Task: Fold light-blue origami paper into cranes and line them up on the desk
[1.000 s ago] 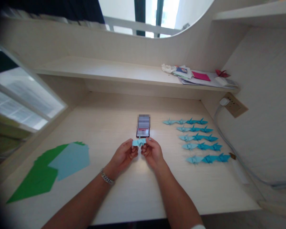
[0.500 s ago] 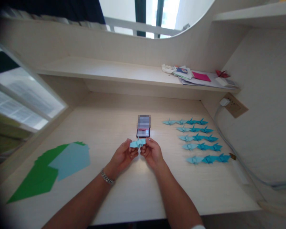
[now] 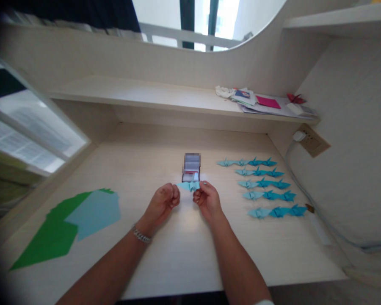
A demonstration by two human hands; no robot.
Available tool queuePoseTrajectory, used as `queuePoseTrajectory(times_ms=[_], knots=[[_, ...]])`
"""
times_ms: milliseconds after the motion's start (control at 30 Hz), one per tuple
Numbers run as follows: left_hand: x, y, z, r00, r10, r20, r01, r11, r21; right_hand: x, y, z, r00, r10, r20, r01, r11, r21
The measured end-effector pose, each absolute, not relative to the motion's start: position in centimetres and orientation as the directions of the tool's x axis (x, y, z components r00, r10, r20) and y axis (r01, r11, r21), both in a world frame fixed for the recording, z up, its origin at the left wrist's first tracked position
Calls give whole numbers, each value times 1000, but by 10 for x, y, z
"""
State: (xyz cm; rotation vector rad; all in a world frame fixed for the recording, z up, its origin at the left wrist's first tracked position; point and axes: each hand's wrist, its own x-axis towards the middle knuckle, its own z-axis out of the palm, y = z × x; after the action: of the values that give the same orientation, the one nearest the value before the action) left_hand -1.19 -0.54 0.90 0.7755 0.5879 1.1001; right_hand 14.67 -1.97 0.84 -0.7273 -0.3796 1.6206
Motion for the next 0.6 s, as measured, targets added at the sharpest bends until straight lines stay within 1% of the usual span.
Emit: queuePoseTrajectory(times_ms=[67, 133, 267, 333, 367, 400, 433, 500, 533, 600], knots=[[-11, -6, 8, 330, 943, -50, -485, 214, 848, 146, -20, 8, -23, 973, -228, -730, -172, -661], [-9, -7, 8, 315, 945, -86, -426, 221, 877, 144, -19, 7, -19, 976, -219, -695, -170, -699], [-6, -7, 10, 290, 948, -128, -402, 242, 883, 143, -16, 3, -24, 971, -237, -661, -193, -725], [-6, -7, 10, 275, 953, -126, -416, 236, 878, 146, -14, 2, 33, 968, -249, -634, -173, -753], [-6, -6, 10, 262, 957, -122, -415, 226, 881, 148, -14, 3, 96, 966, -240, -598, -137, -790], [-6, -6, 10, 245, 963, -117, -406, 211, 889, 149, -15, 3, 180, 961, -210, -533, -84, -842], [-6, -5, 9, 227, 968, -110, -391, 194, 900, 150, -16, 5, 269, 951, -153, -433, -22, -901], [-6, -4, 7, 194, 977, -94, -346, 158, 925, 148, -20, 8, 406, 914, 24, -157, 95, -983], [-6, -3, 7, 181, 980, -85, -322, 141, 936, 146, -23, 10, 415, 904, 104, -23, 125, -992], [-6, -3, 5, 166, 984, -67, -284, 113, 952, 140, -28, 12, 373, 906, 200, 146, 155, -977]])
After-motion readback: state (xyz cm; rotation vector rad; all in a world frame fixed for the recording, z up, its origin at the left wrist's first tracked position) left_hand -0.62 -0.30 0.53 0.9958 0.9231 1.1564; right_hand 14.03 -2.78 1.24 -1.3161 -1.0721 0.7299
